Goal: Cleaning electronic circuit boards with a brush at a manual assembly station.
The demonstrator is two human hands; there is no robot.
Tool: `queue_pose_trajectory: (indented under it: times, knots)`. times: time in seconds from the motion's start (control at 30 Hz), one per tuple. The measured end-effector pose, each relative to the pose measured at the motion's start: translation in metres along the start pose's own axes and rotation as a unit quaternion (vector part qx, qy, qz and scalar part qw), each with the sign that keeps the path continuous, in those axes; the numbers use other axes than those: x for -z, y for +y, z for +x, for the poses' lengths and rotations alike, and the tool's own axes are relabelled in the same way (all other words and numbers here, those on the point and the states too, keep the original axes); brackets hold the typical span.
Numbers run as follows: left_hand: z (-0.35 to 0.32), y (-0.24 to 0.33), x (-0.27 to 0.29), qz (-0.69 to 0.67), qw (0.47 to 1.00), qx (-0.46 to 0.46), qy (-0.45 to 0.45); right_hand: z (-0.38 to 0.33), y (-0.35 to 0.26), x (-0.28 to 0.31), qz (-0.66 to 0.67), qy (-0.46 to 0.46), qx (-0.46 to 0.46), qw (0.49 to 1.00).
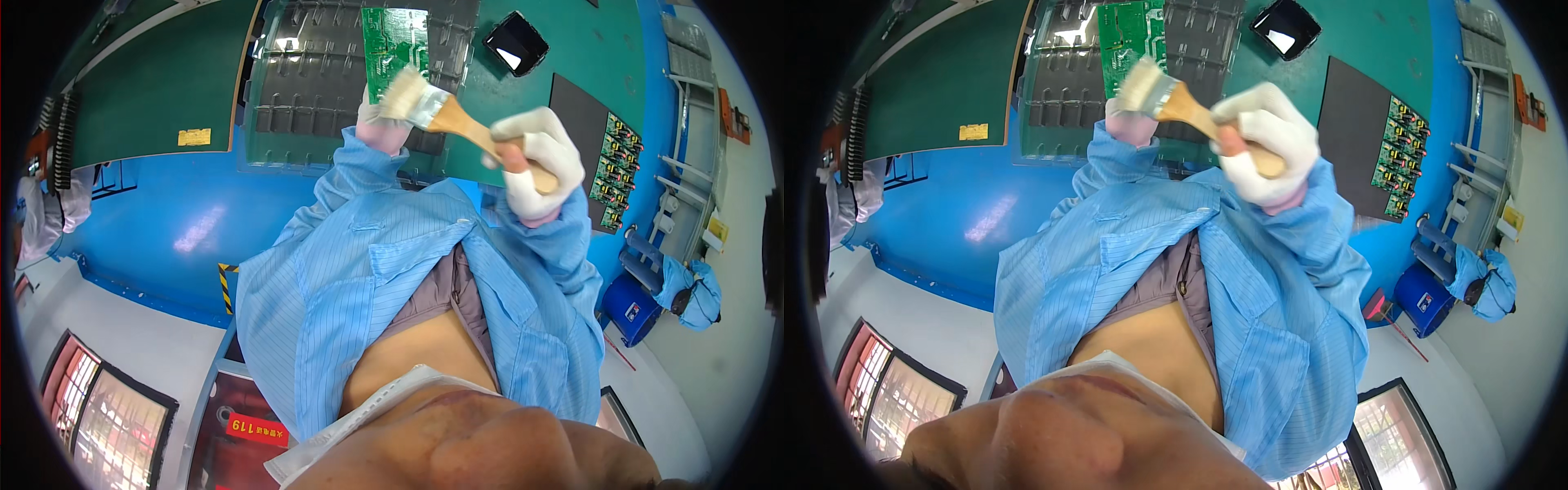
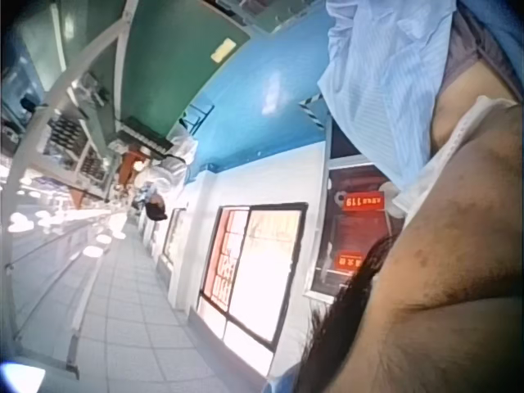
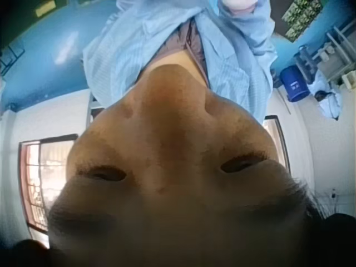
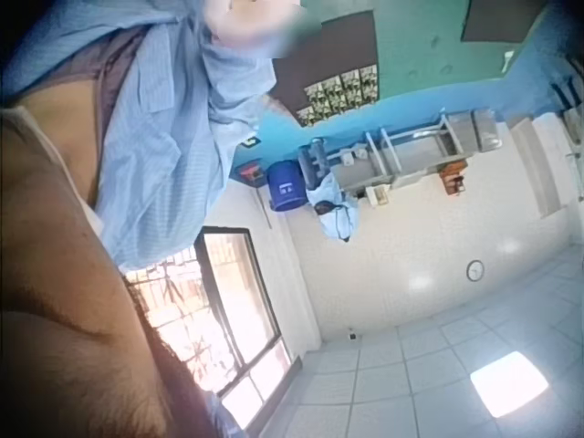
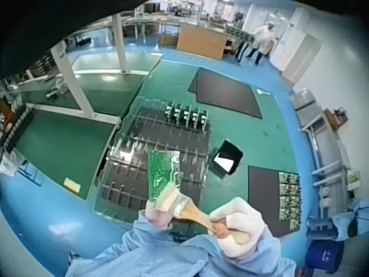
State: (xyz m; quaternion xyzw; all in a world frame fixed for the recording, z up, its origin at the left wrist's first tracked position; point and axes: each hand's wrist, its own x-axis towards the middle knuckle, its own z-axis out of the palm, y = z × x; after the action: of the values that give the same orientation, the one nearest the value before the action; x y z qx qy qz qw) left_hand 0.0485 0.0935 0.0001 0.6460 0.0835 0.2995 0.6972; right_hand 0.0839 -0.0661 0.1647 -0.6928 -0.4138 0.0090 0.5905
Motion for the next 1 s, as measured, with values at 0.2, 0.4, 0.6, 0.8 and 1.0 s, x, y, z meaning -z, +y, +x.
queue_pose_trajectory:
  times: [0.2,0.4,0.6,0.8,1.0]
  knots:
    - [0.009,0.004,0.016,-0.696,0.673,0.248,0.041,-0.013,-0.001,0.035,-0.124,0.015,-0.032,0.992]
    - [0.068,0.008,0.063,-0.524,0.808,0.263,0.066,-0.032,0.009,0.037,-0.052,0.148,-0.079,0.984]
    - [0.203,-0.013,0.151,-0.303,0.922,0.239,0.015,-0.061,0.025,0.06,0.024,0.309,-0.213,0.927]
    - [0.349,-0.137,0.152,-0.153,0.939,0.305,0.046,-0.06,0.038,0.06,-0.011,0.371,-0.265,0.89]
    - [0.423,-0.226,0.107,0.04,0.914,0.384,0.123,-0.06,0.038,0.068,-0.055,0.389,-0.31,0.866]
